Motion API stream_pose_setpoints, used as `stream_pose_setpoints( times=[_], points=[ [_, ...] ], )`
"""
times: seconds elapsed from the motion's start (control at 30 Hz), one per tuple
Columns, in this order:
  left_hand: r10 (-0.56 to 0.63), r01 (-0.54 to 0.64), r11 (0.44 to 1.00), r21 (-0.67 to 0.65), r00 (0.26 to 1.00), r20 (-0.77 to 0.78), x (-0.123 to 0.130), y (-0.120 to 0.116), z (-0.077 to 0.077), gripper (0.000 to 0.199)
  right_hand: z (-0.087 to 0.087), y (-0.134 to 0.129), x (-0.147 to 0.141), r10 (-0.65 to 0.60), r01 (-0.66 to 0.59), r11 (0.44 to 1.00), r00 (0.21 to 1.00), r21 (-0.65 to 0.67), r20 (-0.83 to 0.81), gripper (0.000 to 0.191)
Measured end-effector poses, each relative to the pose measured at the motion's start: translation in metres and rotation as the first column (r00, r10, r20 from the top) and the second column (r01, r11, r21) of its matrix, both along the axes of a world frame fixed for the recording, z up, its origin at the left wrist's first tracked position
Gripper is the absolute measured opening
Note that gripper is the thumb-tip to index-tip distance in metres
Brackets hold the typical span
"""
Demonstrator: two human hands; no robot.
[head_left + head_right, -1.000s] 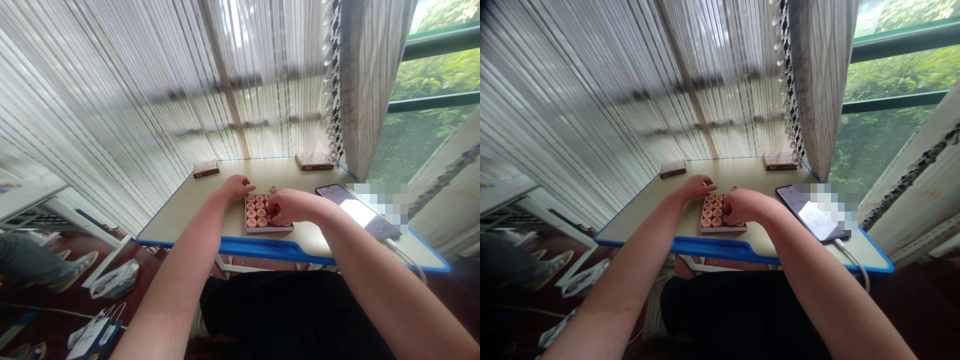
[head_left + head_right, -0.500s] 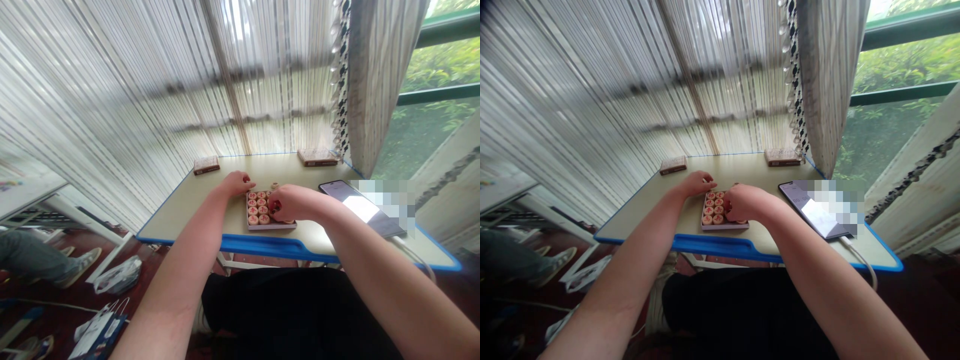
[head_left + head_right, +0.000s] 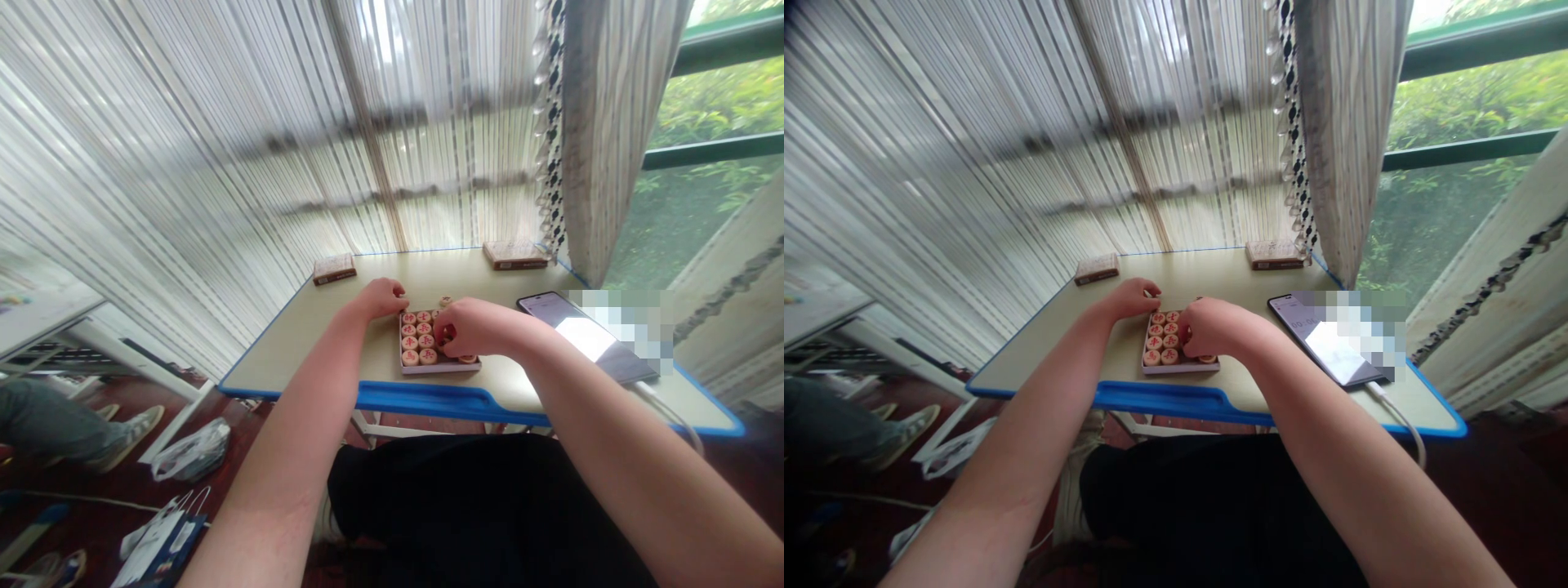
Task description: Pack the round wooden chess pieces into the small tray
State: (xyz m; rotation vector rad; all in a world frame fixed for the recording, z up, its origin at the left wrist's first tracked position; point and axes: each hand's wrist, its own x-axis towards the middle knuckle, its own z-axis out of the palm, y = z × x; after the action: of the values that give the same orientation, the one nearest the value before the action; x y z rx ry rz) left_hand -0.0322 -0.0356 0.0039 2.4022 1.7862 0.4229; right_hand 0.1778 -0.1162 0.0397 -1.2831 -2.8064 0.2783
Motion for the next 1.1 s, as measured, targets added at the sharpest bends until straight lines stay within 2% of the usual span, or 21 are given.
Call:
stream_pose_setpoints(
  times=[0.2,0.47,0.57,0.63,0.73,0.83,0.9,0.97,1.03,1.1],
  points=[
    [0.015,-0.015,1.0,-0.003,1.0,0.025,0.0,0.0,0.002,0.036,0.001,-0.001,-0.001,-0.024,0.024,1.0,0.999,-0.008,0.035,0.019],
    [0.009,-0.008,1.0,-0.008,0.996,0.085,-0.005,0.005,-0.002,0.035,0.002,0.0,0.001,-0.026,0.025,0.999,1.0,-0.022,-0.009,0.016],
    [0.038,-0.038,0.999,-0.001,0.997,0.061,-0.005,0.006,-0.002,0.037,0.003,0.002,0.001,-0.11,0.115,0.99,0.991,0.079,-0.07,0.018],
    [0.081,-0.081,0.997,0.007,0.997,0.0,-0.005,0.005,0.0,0.038,0.003,0.004,0.0,-0.167,0.193,0.965,0.974,0.179,-0.152,0.02],
    [0.145,-0.147,0.989,-0.007,0.985,-0.09,-0.007,0.006,0.002,0.036,0.003,0.009,0.0,-0.178,0.268,0.92,0.936,0.287,-0.302,0.021],
    [0.188,-0.19,0.982,-0.001,0.977,-0.102,-0.01,0.007,0.002,0.031,0.002,0.014,0.002,-0.193,0.343,0.883,0.889,0.321,-0.416,0.021],
    [0.185,-0.185,0.983,0.007,0.983,-0.006,-0.01,0.007,0.0,0.025,0.0,0.019,0.003,-0.218,0.387,0.867,0.861,0.313,-0.46,0.021],
    [0.151,-0.146,0.989,-0.039,0.966,0.209,-0.009,0.006,-0.001,0.024,-0.004,0.024,0.005,-0.231,0.396,0.871,0.852,0.29,-0.469,0.019],
    [0.119,-0.067,0.99,-0.125,0.874,0.472,-0.005,0.004,-0.002,0.026,-0.009,0.029,0.005,-0.235,0.375,0.892,0.862,0.253,-0.449,0.017],
    [0.111,0.029,0.98,-0.194,0.735,0.669,0.0,0.001,-0.001,0.026,-0.014,0.034,0.005,-0.227,0.347,0.911,0.873,0.224,-0.431,0.016]
  ],
)
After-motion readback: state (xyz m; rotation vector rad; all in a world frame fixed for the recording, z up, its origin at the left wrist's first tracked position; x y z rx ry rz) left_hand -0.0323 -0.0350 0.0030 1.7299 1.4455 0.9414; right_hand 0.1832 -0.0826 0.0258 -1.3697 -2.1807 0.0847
